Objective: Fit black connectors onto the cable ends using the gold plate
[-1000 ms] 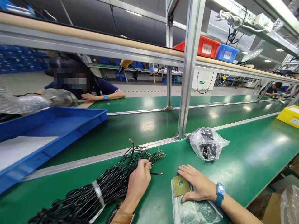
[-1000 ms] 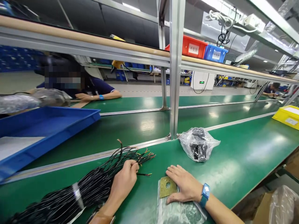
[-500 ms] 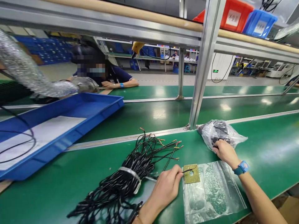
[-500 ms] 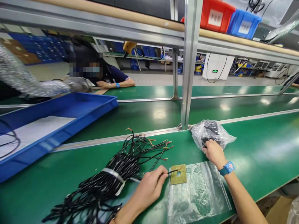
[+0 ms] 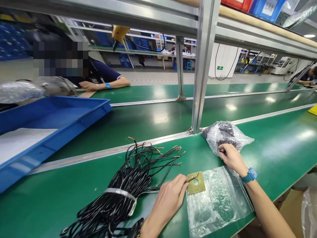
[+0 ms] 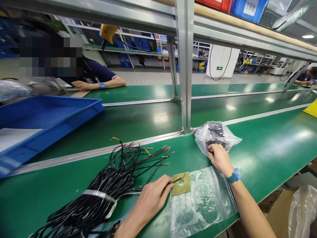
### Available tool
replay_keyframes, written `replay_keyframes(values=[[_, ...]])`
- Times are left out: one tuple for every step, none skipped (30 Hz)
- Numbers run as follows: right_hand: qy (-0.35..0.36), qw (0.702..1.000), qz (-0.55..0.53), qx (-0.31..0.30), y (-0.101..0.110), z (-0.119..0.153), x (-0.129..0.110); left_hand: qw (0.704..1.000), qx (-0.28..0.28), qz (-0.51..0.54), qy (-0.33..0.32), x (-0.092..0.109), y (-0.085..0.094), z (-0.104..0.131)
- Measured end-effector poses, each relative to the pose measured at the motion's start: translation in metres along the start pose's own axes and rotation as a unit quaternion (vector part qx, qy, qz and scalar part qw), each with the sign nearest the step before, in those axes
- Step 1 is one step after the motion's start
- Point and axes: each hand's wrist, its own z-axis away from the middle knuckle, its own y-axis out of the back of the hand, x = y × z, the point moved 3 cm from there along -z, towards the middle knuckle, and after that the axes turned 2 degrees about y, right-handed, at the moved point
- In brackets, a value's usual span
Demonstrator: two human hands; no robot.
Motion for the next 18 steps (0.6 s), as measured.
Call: replay_keyframes(values=[[0.002,1.000,0.004,-0.002,0.000,0.000,0.000,1.000,0.000,-0.014,-0.004,-0.001,-0.001,0.000],[0.004,1.000,0.008,-0.003,0.001,0.001,-0.001,1.000,-0.001,-0.025,-0.007,-0.001,-0.001,0.000],[0.007,1.000,0.011,-0.003,0.001,0.002,-0.001,0.999,-0.003,-0.032,-0.009,-0.001,-0.001,0.001],[0.010,1.000,0.014,-0.003,0.002,0.003,-0.002,0.999,-0.006,-0.037,-0.010,-0.001,-0.001,0.001],[0.012,1.000,0.015,-0.002,0.003,0.004,-0.003,0.999,-0.009,-0.040,-0.009,-0.001,-0.001,0.001],[0.015,1.000,0.014,0.000,0.003,0.005,-0.003,0.999,-0.014,-0.044,-0.008,0.000,0.000,0.001],[0.017,1.000,0.010,0.002,0.004,0.006,-0.004,0.999,-0.018,-0.049,-0.004,0.000,0.001,0.001],[0.018,1.000,0.004,0.004,0.004,0.006,-0.004,0.998,-0.022,-0.055,0.000,0.001,0.001,0.001],[0.018,1.000,-0.004,0.006,0.004,0.006,-0.004,0.998,-0.024,-0.062,0.006,0.001,0.002,0.000],[0.018,1.000,-0.013,0.010,0.004,0.006,-0.003,0.997,-0.026,-0.068,0.012,0.001,0.004,0.000],[0.017,0.999,-0.023,0.016,0.004,0.006,-0.003,0.997,-0.027,-0.074,0.019,0.001,0.005,-0.001],[0.015,0.999,-0.032,0.026,0.004,0.005,-0.002,0.996,-0.027,-0.082,0.025,0.001,0.006,-0.001],[0.013,0.998,-0.040,0.039,0.005,0.004,-0.002,0.995,-0.028,-0.089,0.031,0.000,0.007,-0.002],[0.010,0.997,-0.047,0.053,0.006,0.003,-0.002,0.994,-0.030,-0.097,0.036,-0.001,0.008,-0.002],[0.008,0.996,-0.053,0.068,0.008,0.002,-0.003,0.993,-0.031,-0.103,0.040,-0.002,0.008,-0.003],[0.009,0.995,-0.058,0.086,0.011,0.001,-0.004,0.993,-0.034,-0.108,0.041,-0.002,0.009,-0.003],[0.013,0.992,-0.065,0.104,0.014,0.001,-0.007,0.992,-0.036,-0.112,0.042,-0.003,0.008,-0.003],[0.021,0.990,-0.074,0.121,0.017,0.001,-0.012,0.992,-0.039,-0.115,0.041,-0.004,0.008,-0.003]])
